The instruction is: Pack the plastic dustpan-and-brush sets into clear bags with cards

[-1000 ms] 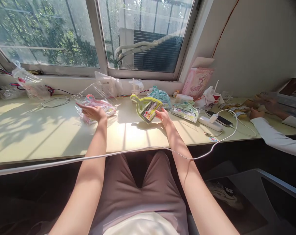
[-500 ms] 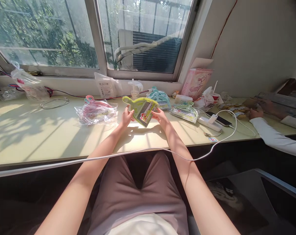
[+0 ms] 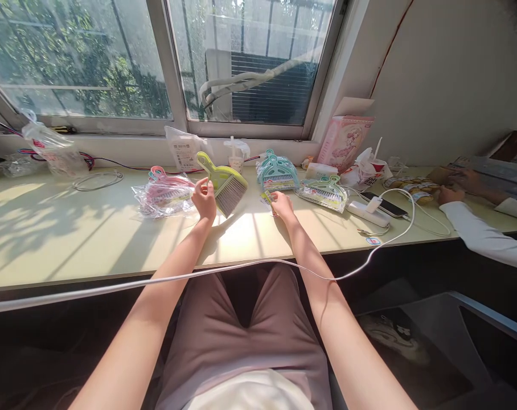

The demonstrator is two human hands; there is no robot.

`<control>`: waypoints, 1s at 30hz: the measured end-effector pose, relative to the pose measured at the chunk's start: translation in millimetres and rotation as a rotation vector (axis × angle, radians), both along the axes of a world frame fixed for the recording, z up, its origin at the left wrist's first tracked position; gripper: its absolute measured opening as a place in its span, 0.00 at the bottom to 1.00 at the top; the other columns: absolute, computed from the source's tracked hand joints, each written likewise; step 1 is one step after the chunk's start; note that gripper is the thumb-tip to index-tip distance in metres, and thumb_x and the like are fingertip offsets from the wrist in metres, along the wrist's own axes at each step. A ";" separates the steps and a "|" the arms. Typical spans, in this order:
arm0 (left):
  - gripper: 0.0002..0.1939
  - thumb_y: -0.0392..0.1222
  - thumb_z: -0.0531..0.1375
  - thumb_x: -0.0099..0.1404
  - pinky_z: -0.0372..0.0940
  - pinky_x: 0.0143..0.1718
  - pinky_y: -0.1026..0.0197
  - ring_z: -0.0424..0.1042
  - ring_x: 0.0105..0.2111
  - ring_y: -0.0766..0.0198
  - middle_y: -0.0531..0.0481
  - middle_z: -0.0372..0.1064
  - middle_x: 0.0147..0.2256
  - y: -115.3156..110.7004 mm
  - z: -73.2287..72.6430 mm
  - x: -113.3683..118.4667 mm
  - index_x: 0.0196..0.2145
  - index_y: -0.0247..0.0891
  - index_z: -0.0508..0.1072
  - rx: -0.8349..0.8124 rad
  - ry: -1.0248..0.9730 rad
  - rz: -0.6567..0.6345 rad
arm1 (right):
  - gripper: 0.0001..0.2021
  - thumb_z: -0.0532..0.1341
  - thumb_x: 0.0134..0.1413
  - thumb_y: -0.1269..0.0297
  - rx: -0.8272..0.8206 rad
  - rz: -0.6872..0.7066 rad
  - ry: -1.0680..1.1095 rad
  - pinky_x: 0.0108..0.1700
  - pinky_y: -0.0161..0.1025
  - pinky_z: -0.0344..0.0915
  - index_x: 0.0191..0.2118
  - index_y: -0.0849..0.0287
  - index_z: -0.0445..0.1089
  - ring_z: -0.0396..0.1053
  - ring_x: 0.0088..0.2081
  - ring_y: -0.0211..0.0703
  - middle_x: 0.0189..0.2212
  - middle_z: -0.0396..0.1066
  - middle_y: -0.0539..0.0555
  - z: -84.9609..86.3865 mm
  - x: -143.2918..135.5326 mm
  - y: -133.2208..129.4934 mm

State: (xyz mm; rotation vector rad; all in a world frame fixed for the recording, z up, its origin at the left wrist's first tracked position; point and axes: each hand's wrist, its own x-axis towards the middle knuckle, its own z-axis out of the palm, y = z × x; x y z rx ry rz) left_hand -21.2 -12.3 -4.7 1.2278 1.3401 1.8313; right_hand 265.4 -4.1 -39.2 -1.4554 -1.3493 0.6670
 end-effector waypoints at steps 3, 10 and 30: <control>0.13 0.45 0.65 0.79 0.67 0.59 0.52 0.79 0.53 0.50 0.43 0.79 0.45 -2.3 1.2 2.0 0.57 0.39 0.77 0.022 0.072 0.059 | 0.16 0.71 0.54 0.71 -0.028 -0.143 -0.258 0.77 0.66 0.62 0.48 0.53 0.83 0.67 0.72 0.71 0.59 0.82 0.65 3.3 -0.8 -6.2; 0.11 0.50 0.66 0.76 0.70 0.42 0.56 0.80 0.37 0.56 0.50 0.80 0.36 -7.0 -6.2 15.3 0.51 0.44 0.83 0.218 0.251 0.092 | 0.10 0.68 0.72 0.62 0.310 0.003 -0.351 0.72 0.59 0.68 0.54 0.53 0.83 0.74 0.65 0.63 0.62 0.81 0.62 29.2 -35.7 -19.3; 0.26 0.63 0.63 0.81 0.70 0.38 0.56 0.79 0.38 0.54 0.41 0.84 0.41 -9.5 -11.1 18.6 0.57 0.41 0.88 0.314 0.507 -0.010 | 0.14 0.71 0.71 0.52 0.287 0.117 -0.349 0.58 0.45 0.79 0.48 0.57 0.91 0.89 0.51 0.59 0.44 0.90 0.61 77.6 -118.8 -27.5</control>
